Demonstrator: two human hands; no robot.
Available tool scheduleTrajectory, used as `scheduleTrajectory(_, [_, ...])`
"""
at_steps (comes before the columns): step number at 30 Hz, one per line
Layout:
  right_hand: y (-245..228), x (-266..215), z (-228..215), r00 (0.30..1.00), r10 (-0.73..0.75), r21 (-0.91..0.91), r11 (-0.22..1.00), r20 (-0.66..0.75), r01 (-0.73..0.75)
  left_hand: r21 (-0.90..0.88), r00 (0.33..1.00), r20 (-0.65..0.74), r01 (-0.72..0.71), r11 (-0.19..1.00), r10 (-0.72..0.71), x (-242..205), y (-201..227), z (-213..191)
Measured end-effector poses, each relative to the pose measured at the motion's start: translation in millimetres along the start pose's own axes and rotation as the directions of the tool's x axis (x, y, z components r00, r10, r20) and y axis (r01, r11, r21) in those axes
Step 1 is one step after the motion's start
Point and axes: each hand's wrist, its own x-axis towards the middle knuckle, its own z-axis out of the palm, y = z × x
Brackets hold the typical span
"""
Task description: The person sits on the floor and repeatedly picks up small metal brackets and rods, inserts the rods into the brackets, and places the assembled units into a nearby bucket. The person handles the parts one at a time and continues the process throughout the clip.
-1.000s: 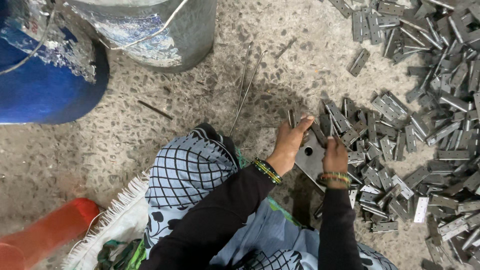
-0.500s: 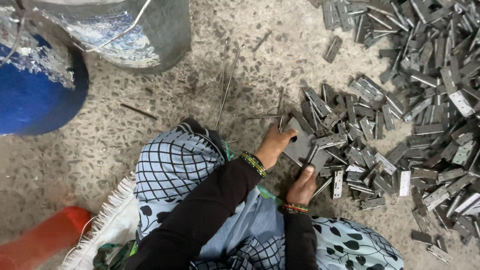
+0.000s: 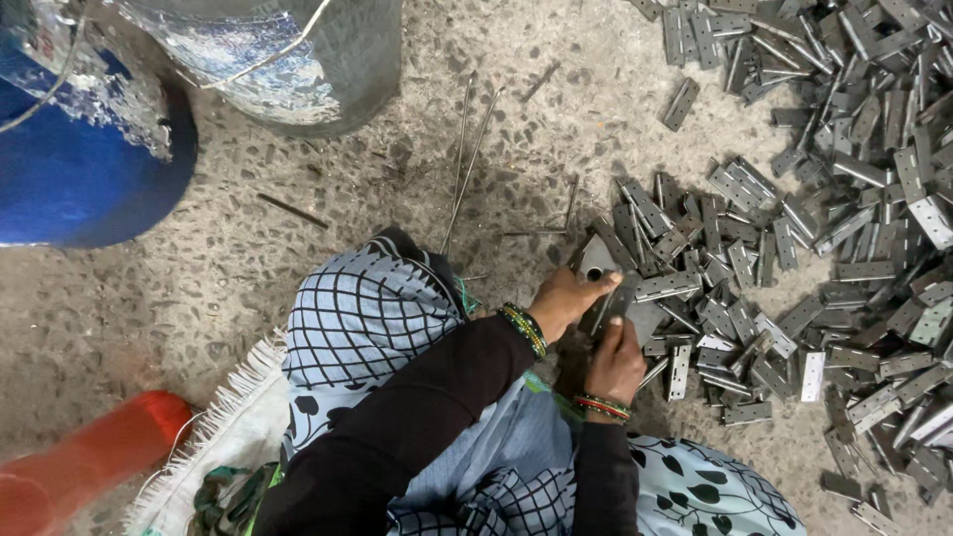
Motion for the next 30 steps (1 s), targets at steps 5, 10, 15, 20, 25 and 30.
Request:
scheduleTrajectory(5, [-18, 18, -2, 0.84, -0.543, 0.033, 0.84, 0.011, 0.542, -0.394, 0.996, -0.059, -0.081, 0.915, 0.063, -1, 16, -6])
scheduleTrajectory(10, [-14, 107, 29, 0.895, -0.442, -0.149, 0.891, -0.062, 0.43, -0.232, 0.92, -0.342, -0.278, 0.932, 0.189, -4, 34, -15])
scheduleTrajectory(15, [3, 169, 64, 0.922, -0.387, -0.496, 0.799, 0.009, 0.34, -0.102, 0.924, -0.375, -0.126, 0.987, 0.079, -16, 59, -26])
scheduleTrajectory(20, [17, 184, 49, 0.994, -0.072, -0.474, 0.875, 0.08, 0.101, -0.241, 0.955, -0.292, -0.133, 0.961, 0.059, -30, 66, -31])
scheduleTrajectory(25, [1, 169, -33, 0.99, -0.014, 0.476, 0.878, 0.141, -0.055, -0.235, 0.947, -0.31, -0.159, 0.959, 0.081, -30, 68, -29])
scheduleTrajectory(30, [-1, 97, -64, 0.789, -0.365, 0.271, 0.798, -0.494, 0.538, -0.207, 0.942, -0.3, -0.217, 0.954, 0.15, -22, 55, -24])
